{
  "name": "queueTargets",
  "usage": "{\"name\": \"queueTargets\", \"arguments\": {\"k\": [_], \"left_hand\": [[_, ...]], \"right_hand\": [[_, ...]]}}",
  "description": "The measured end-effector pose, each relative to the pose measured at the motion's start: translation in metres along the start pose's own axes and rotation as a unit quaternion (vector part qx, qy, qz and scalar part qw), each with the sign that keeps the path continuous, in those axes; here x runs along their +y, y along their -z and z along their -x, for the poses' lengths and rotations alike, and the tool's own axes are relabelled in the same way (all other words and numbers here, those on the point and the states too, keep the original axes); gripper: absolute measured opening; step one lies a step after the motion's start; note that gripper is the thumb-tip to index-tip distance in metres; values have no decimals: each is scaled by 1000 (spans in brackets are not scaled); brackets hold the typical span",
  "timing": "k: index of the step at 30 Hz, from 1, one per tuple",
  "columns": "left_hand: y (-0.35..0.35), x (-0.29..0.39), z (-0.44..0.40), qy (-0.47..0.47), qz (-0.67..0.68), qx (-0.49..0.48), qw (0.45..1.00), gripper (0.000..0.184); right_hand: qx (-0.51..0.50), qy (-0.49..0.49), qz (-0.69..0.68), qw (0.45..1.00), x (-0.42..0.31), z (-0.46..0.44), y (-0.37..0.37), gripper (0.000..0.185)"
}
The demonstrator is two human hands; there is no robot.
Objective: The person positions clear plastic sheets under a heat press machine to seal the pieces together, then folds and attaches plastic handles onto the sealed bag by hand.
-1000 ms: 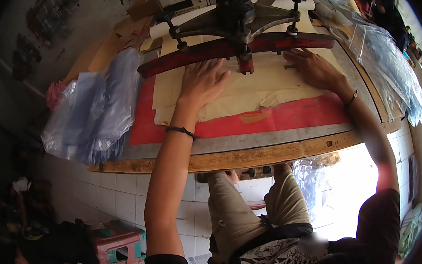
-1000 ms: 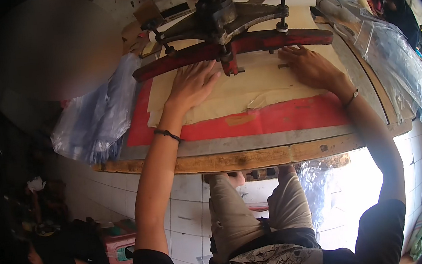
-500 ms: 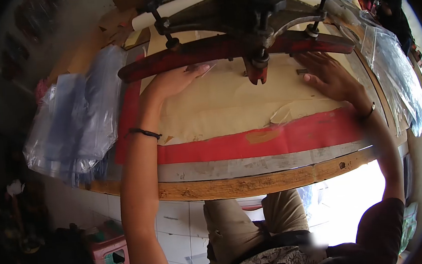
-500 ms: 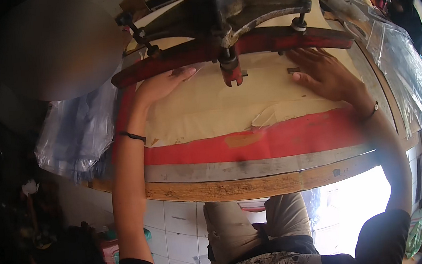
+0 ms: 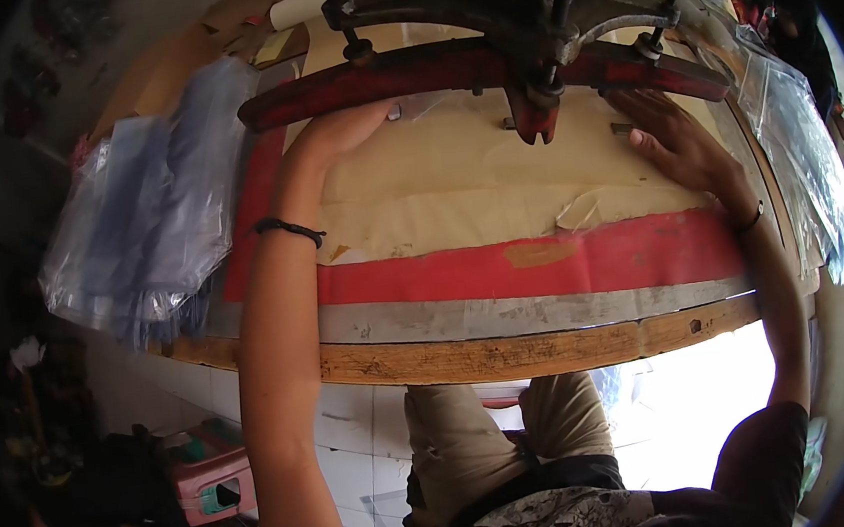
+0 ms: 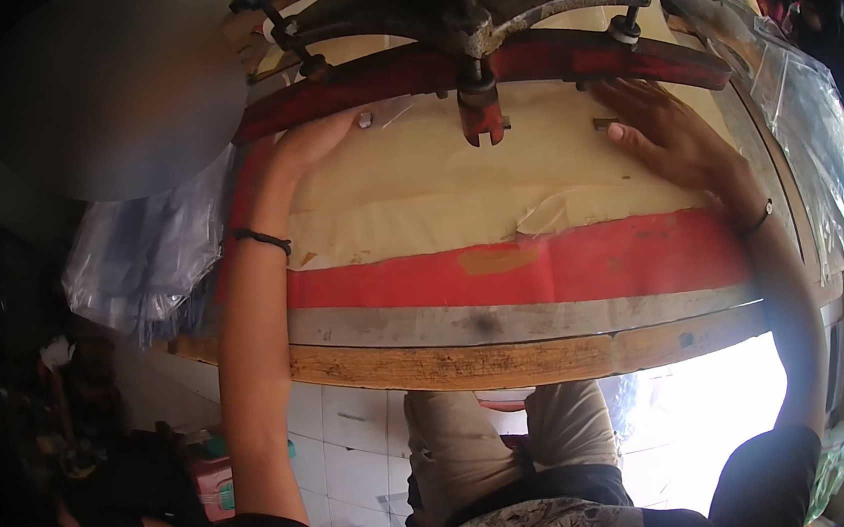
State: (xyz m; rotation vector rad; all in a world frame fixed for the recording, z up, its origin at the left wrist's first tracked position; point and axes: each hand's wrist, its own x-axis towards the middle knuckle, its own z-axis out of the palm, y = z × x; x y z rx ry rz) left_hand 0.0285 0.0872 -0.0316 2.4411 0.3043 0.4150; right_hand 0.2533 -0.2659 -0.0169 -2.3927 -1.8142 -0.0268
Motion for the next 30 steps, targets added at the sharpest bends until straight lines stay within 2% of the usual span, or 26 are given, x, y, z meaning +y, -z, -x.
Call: {"name": "queueTargets", "arguments": {"k": [2, 5, 8, 11, 14, 17, 20, 23, 26, 30], "left_hand": [[-3, 0, 2, -66, 13, -84, 994, 52], [-11, 0, -6, 77, -174, -119, 975, 50], [-7, 41, 8, 83, -96, -158, 979, 48], [-16, 39, 10, -78, -61, -135, 986, 44], [-17, 54, 11, -14, -114, -134, 984, 41], [-20, 75, 14, -47, -142, -139, 979, 36], [-33, 64, 20, -154, -172, -80, 970, 34], [-28, 68, 16, -131, -160, -152, 966, 35], [-29, 72, 15, -128, -162, -172, 963, 37], [-37, 74, 24, -119, -192, -124, 966, 41]], "right_hand": [[-3, 3, -5, 1000, -1, -1, 1, 67], [-5, 6, -9, 1000, -3, 2, 4, 67], [1, 9, -15, 1000, -6, 4, 5, 64], [-14, 15, -20, 1000, -11, 2, 9, 59], [6, 23, 8, 1000, -8, 3, 5, 59], [10, 18, 9, 1000, -9, 4, 4, 59], [-9, 31, 31, 999, -10, 3, 9, 60], [-5, 31, 16, 999, -8, 3, 7, 61], [13, 55, -9, 998, -14, 5, 13, 61], [7, 37, -15, 999, -8, 8, 11, 65]]}}
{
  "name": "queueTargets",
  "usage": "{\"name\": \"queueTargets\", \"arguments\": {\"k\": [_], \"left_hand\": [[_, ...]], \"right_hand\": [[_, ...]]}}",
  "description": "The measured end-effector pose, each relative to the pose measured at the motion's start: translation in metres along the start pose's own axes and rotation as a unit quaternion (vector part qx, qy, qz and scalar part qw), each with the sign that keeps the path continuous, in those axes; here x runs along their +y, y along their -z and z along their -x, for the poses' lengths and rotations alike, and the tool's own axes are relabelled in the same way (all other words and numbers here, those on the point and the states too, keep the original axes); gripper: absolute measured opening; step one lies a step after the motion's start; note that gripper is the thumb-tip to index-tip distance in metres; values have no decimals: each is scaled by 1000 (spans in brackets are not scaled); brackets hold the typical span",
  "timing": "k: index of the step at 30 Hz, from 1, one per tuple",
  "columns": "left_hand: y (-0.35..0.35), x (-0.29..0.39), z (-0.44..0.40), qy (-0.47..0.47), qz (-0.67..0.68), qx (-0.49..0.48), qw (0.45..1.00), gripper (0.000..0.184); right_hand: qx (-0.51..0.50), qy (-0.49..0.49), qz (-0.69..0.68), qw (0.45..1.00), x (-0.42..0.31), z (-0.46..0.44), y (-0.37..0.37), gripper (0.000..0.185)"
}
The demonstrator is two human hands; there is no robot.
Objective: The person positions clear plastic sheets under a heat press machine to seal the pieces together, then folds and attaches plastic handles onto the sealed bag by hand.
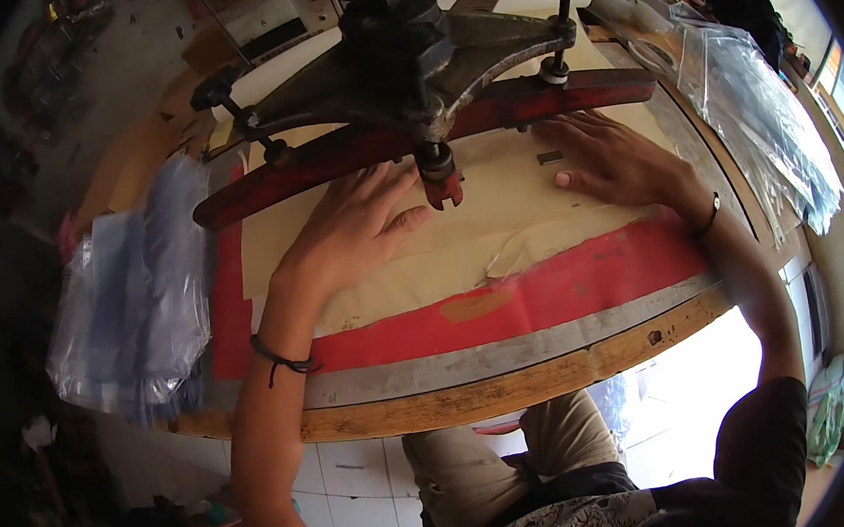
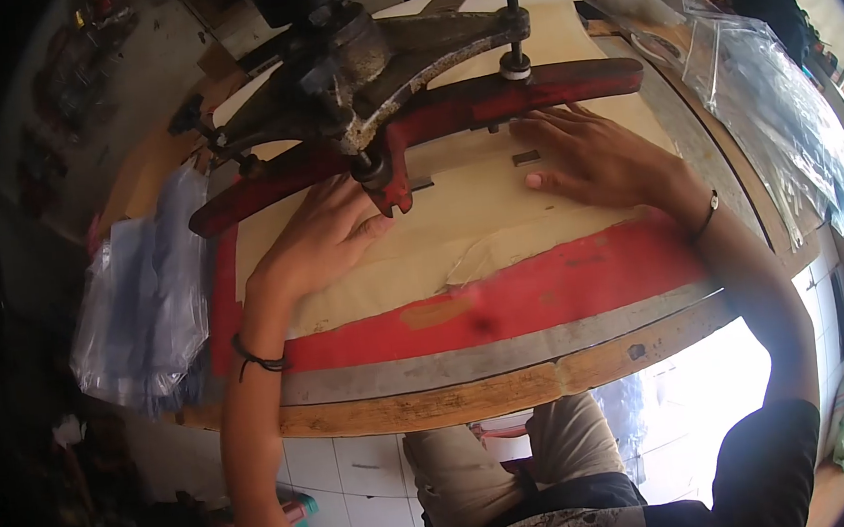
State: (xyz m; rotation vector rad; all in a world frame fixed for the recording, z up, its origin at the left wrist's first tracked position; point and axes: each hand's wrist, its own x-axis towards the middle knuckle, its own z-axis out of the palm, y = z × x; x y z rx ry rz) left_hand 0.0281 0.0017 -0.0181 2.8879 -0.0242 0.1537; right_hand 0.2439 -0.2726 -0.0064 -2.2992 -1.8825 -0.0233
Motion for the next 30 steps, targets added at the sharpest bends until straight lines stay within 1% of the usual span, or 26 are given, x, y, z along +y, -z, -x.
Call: {"name": "queueTargets", "arguments": {"k": [2, 5, 8, 9, 11, 14, 18, 21, 24, 27, 30], "left_hand": [[-1, 5, 2, 10, -17, 7, 1000, 43], [-5, 3, 1, -14, -29, 18, 999, 46], [-8, 6, 2, 5, -51, 31, 998, 47], [-7, 7, 1, 2, -55, 18, 998, 54], [-2, 6, -1, -7, -59, -8, 998, 69], [-4, 0, -3, -2, -79, -17, 997, 68], [-1, 2, -4, 20, -52, -41, 998, 64], [-1, -1, -5, 27, -31, -39, 998, 60], [0, -5, -7, -6, -14, -15, 1000, 56], [-3, -11, -8, -15, -11, -12, 1000, 55], [-7, -15, -8, -13, -18, 8, 1000, 55]], "right_hand": [[-5, 1, 41, 999, 0, 3, -1, 68], [23, -16, 55, 998, 0, 12, -5, 70], [18, -48, 23, 998, -8, 21, 4, 73], [-3, -63, 21, 998, -9, 22, 8, 75], [-5, -40, 39, 998, -2, 22, 6, 76], [0, -26, 55, 998, 5, 21, 4, 77], [-4, -30, 45, 999, 9, 18, 2, 80], [16, -14, 2, 1000, 17, 17, -4, 78], [-14, -85, -113, 990, 10, 16, 10, 78], [-26, -82, -66, 994, 15, 19, 10, 79], [-2, -32, 20, 999, 20, 18, 0, 81]]}}
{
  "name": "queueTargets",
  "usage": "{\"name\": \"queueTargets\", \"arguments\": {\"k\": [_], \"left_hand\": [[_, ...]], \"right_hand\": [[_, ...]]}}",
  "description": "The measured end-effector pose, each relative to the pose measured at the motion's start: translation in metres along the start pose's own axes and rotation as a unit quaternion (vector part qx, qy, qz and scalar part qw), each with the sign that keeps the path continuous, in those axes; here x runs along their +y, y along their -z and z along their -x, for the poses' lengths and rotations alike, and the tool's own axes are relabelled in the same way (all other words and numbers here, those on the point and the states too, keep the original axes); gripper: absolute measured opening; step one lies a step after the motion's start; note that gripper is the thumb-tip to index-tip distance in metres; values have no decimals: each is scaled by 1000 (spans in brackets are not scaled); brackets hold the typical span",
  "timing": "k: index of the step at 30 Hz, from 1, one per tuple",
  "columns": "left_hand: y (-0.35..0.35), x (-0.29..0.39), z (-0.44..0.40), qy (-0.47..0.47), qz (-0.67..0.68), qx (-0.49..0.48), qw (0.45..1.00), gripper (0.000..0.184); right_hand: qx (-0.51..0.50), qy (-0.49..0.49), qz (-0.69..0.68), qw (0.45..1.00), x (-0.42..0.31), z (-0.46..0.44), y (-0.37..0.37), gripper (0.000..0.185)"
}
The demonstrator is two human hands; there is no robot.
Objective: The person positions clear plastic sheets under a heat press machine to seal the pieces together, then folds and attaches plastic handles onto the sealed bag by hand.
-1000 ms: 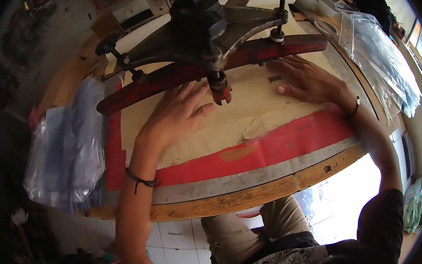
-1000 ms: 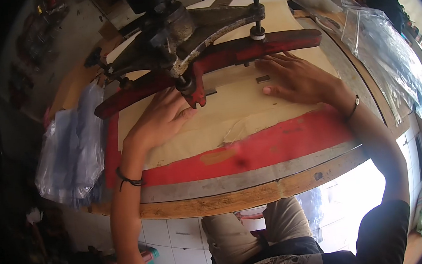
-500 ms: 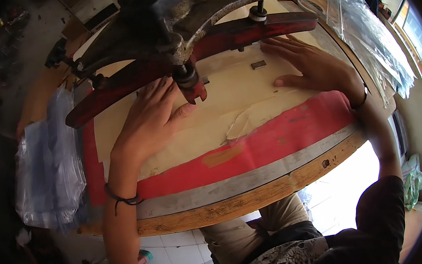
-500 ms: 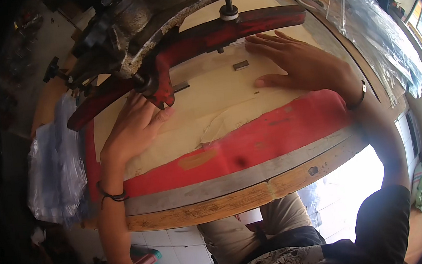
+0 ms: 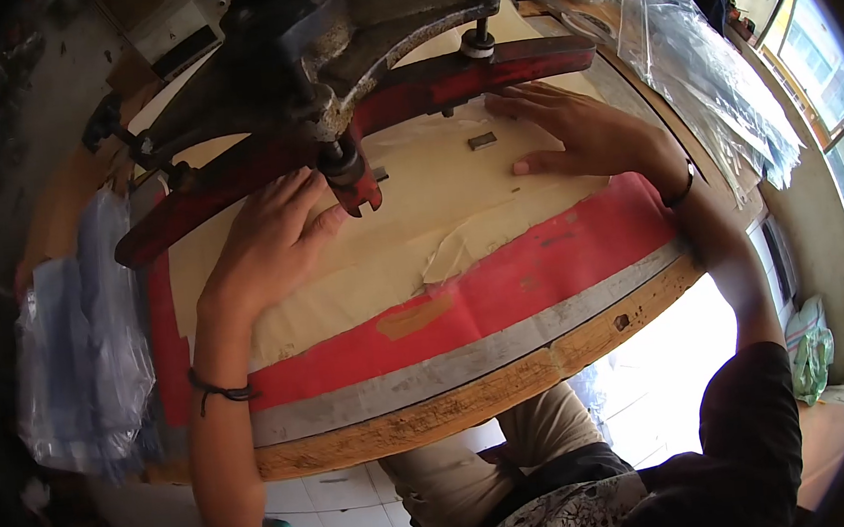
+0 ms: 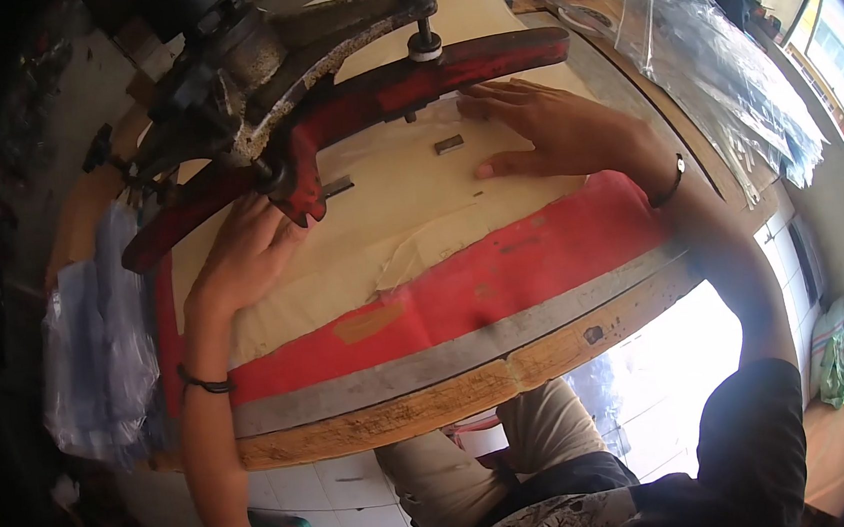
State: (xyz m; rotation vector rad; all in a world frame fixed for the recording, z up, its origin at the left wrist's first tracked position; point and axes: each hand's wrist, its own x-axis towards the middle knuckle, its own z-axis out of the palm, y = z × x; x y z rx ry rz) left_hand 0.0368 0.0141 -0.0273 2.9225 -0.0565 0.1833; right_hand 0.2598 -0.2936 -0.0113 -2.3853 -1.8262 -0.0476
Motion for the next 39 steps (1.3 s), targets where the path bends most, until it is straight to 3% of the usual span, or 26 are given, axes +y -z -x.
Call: {"name": "queueTargets", "arguments": {"k": [9, 15, 18, 24, 30, 33, 39], "left_hand": [[11, 1, -6, 59, 21, -13, 998, 60], [12, 3, -9, 114, 3, -20, 993, 63], [6, 3, -4, 73, 36, 62, 995, 38], [19, -2, 1, 62, 24, -15, 998, 57], [25, -26, 24, 89, 14, -14, 996, 66], [36, -27, 29, 143, 45, -59, 987, 69], [23, -49, 29, 86, 117, -44, 988, 61]], "right_hand": [[37, -20, 52, 998, -12, -10, 0, 71], [25, -51, 40, 998, -12, -17, -5, 77], [27, -38, 28, 999, -7, -14, -6, 75], [29, -27, 56, 998, -27, -6, 10, 63], [21, -54, 69, 996, -27, -2, 13, 59], [22, -55, 88, 994, -26, -2, 12, 58], [35, -58, 95, 993, -20, -2, 7, 55]]}}
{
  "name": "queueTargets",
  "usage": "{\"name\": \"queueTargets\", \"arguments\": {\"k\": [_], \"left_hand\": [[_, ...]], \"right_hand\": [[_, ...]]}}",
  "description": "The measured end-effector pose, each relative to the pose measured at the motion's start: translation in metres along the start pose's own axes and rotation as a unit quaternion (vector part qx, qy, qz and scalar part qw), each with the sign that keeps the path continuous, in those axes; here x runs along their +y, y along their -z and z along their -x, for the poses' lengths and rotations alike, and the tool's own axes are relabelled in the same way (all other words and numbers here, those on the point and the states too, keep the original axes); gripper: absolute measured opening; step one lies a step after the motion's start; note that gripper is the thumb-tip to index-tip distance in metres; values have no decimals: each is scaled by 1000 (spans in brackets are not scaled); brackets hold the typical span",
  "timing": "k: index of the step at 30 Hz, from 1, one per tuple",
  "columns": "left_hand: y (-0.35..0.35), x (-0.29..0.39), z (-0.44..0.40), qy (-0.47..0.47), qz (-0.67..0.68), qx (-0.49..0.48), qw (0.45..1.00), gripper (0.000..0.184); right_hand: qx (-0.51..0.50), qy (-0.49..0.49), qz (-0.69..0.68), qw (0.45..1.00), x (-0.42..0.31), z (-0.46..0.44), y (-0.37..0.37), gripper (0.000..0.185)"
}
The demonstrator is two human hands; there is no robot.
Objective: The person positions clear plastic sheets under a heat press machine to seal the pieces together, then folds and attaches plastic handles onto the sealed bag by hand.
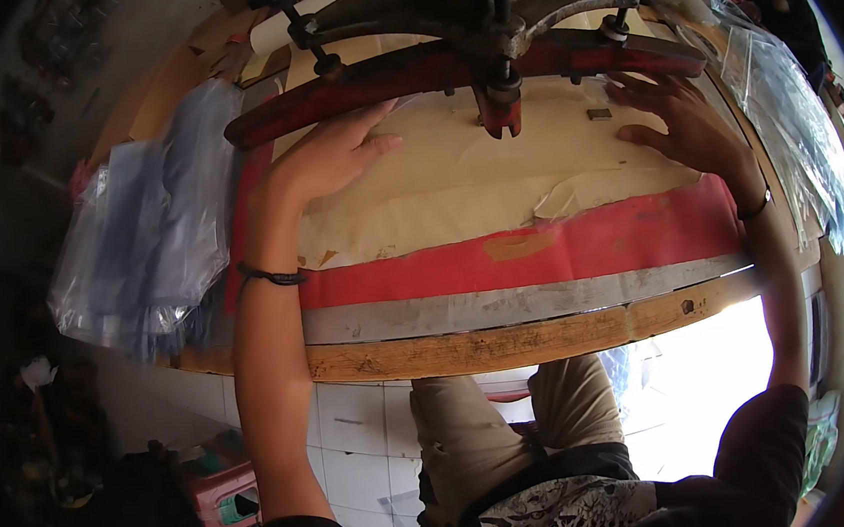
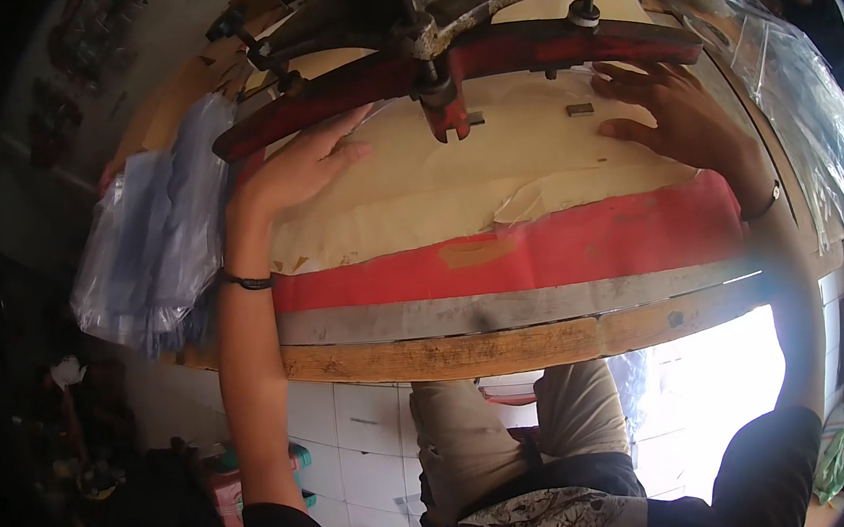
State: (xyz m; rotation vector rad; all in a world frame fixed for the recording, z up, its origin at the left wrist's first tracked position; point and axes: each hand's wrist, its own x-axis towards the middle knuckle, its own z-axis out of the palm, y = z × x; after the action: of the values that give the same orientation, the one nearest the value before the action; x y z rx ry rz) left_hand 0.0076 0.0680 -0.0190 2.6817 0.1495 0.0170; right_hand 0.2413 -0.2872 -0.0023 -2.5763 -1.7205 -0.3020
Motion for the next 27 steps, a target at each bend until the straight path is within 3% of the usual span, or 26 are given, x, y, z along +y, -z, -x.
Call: {"name": "queueTargets", "arguments": {"k": [6, 18, 21, 24, 27], "left_hand": [[4, 4, 1, -21, -28, -40, 999, 54], [-2, 34, 11, 72, -185, -89, 976, 84], [1, 33, 10, 64, -184, -100, 976, 85], [-3, 33, 7, 65, -184, -77, 978, 95], [-6, 38, 7, 78, -196, -33, 977, 98]], "right_hand": [[19, -15, 5, 1000, -1, 0, -5, 51], [5, -17, -11, 1000, 1, -3, -5, 48], [55, 4, -3, 998, 3, -3, -14, 44], [22, 8, 6, 1000, 0, -4, -7, 49], [57, 4, 1, 998, -2, -4, -11, 49]]}}
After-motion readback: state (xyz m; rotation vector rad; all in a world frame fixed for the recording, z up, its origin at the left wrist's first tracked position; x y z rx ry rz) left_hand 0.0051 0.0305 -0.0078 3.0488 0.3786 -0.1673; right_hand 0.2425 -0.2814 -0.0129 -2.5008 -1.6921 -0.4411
